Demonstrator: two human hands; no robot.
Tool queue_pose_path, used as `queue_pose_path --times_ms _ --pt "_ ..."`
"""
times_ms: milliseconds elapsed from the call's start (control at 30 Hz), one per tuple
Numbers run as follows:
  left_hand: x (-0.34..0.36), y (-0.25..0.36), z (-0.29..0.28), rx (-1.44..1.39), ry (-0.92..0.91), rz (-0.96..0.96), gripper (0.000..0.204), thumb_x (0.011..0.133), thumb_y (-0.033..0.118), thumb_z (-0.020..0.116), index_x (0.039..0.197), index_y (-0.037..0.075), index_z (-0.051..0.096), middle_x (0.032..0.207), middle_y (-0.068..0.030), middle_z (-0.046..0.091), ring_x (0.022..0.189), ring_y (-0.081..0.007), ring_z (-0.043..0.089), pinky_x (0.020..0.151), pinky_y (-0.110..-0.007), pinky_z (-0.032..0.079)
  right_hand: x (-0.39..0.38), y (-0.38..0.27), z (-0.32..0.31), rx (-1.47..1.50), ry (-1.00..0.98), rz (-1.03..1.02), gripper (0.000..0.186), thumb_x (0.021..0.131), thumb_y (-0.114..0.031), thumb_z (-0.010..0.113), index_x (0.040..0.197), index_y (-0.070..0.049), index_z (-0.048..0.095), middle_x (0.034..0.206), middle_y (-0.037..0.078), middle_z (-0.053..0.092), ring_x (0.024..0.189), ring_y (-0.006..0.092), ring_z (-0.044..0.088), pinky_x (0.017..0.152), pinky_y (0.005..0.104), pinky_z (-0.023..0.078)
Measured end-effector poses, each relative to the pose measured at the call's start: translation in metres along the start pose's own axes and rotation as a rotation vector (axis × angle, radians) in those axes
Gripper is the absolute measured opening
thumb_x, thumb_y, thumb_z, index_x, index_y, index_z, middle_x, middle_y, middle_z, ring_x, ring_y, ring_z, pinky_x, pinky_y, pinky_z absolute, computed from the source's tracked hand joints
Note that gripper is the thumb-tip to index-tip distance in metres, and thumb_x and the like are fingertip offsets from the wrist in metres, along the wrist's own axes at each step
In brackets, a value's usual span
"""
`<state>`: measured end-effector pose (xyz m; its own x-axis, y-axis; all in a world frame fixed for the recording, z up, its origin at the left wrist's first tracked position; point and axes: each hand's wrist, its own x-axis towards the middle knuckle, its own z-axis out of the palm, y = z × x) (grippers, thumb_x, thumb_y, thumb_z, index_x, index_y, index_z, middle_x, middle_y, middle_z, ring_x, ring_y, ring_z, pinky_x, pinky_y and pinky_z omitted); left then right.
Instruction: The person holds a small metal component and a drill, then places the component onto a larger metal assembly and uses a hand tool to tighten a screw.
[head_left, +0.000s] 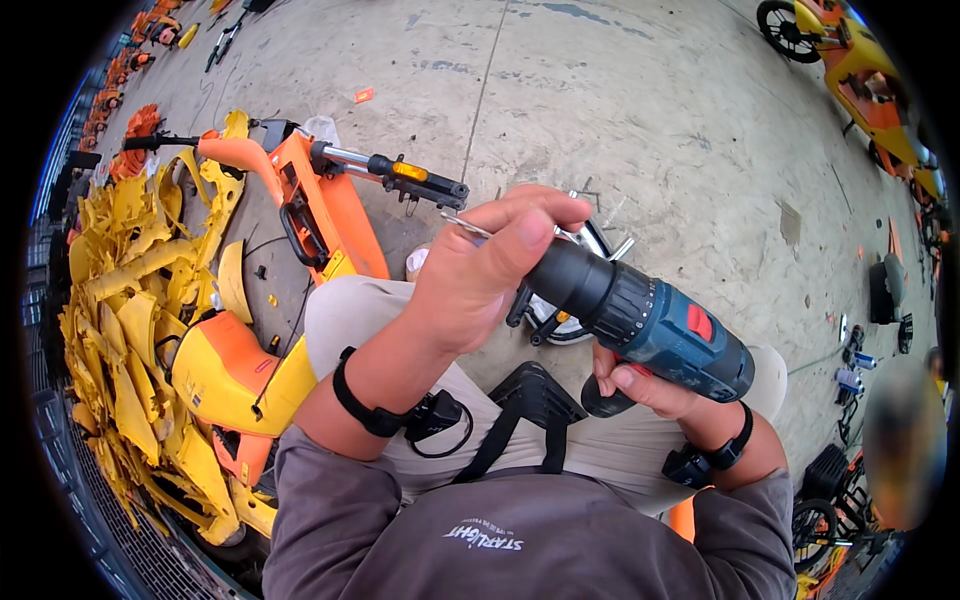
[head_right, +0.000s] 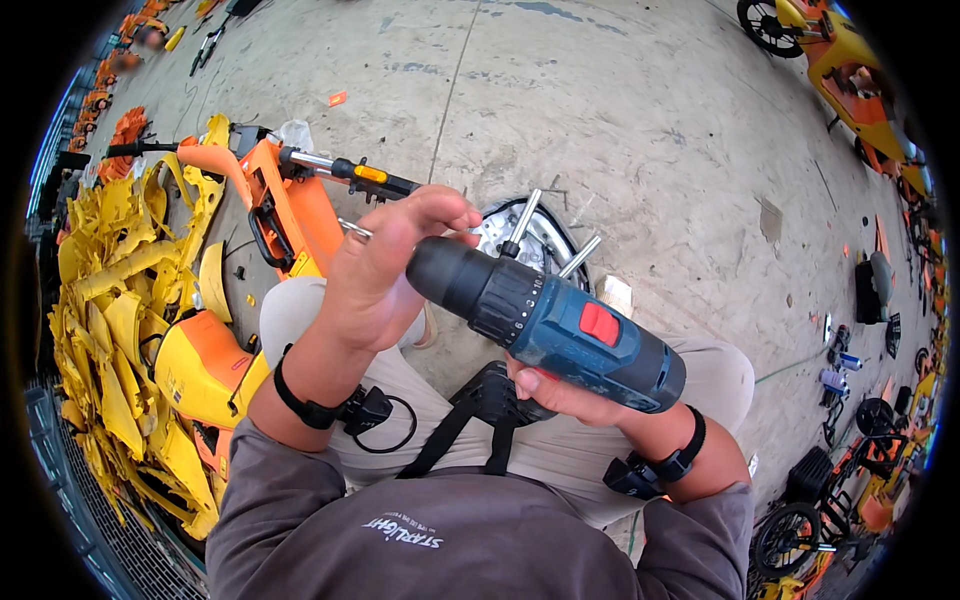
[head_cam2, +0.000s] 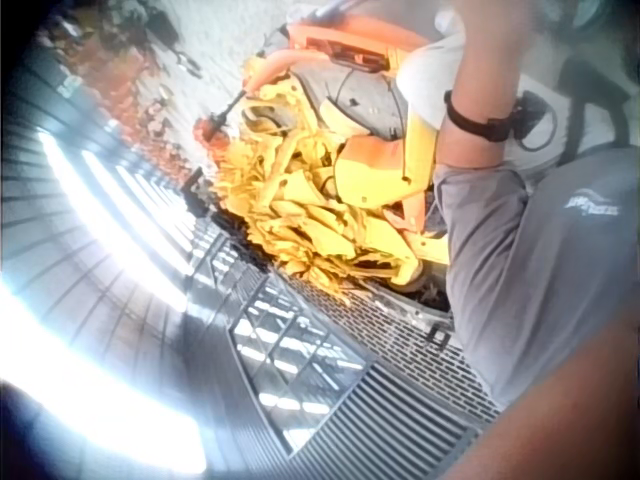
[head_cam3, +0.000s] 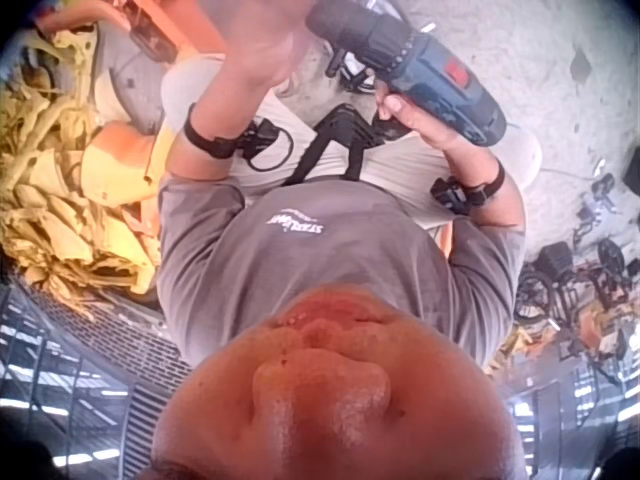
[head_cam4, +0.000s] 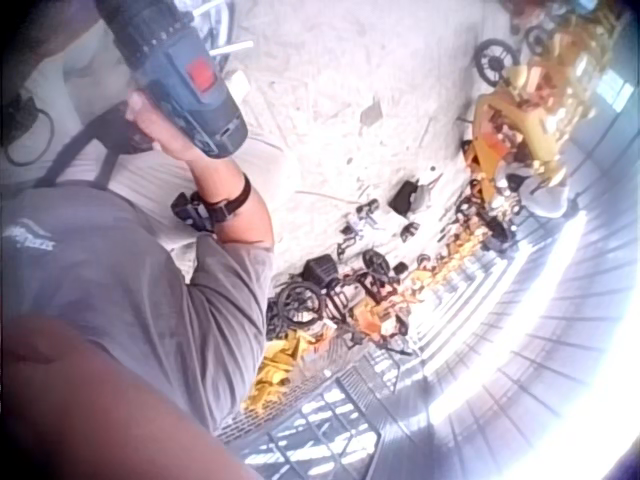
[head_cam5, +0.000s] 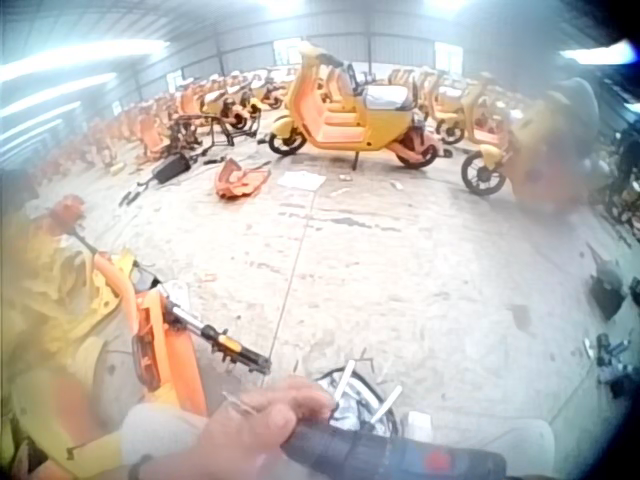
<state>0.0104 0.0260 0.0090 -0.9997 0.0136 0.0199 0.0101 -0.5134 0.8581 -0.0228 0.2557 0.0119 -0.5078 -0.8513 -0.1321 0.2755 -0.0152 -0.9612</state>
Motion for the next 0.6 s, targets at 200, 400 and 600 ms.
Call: queue_pose_path --times_ms 200,400,600 --pt "0.0 0.0 -0.005 -0.034 -0.062 0.078 0.047 0.094 0.042 0.062 0.116 0.001 0.064 0.119 -0.009 0.056 0.109 -0.0195 0.055 0.098 -0.037 0.041 -0.002 0.001 -0.001 0.105 0.026 -0.017 0.035 0.085 -0.033 0.07 0.095 -0.002 0.059 0.071 0.004 0.061 0.069 0.0154 0.059 0.073 0.0308 0.048" --pt "-0.001 0.01 0.0 0.325 -0.006 0.091 0.047 0.093 0.035 0.066 0.125 0.0 0.061 0.129 -0.0121 0.054 0.118 -0.02 0.052 0.102 -0.037 0.039 -0.005 -0.005 -0.002 0.102 0.13 -0.041 0.038 0.084 -0.036 0.07 0.094 -0.002 0.06 0.07 0.004 0.06 0.068 0.0163 0.059 0.076 0.0321 0.049" --pt "0.0 0.01 0.001 0.542 -0.043 0.243 0.051 0.093 0.036 0.066 0.128 -0.001 0.059 0.132 -0.0144 0.052 0.119 -0.0224 0.051 0.103 -0.038 0.038 -0.008 -0.008 -0.005 0.048 0.135 -0.024 0.039 0.084 -0.036 0.071 0.099 -0.001 0.059 0.07 0.004 0.06 0.068 0.0161 0.059 0.077 0.0332 0.049"
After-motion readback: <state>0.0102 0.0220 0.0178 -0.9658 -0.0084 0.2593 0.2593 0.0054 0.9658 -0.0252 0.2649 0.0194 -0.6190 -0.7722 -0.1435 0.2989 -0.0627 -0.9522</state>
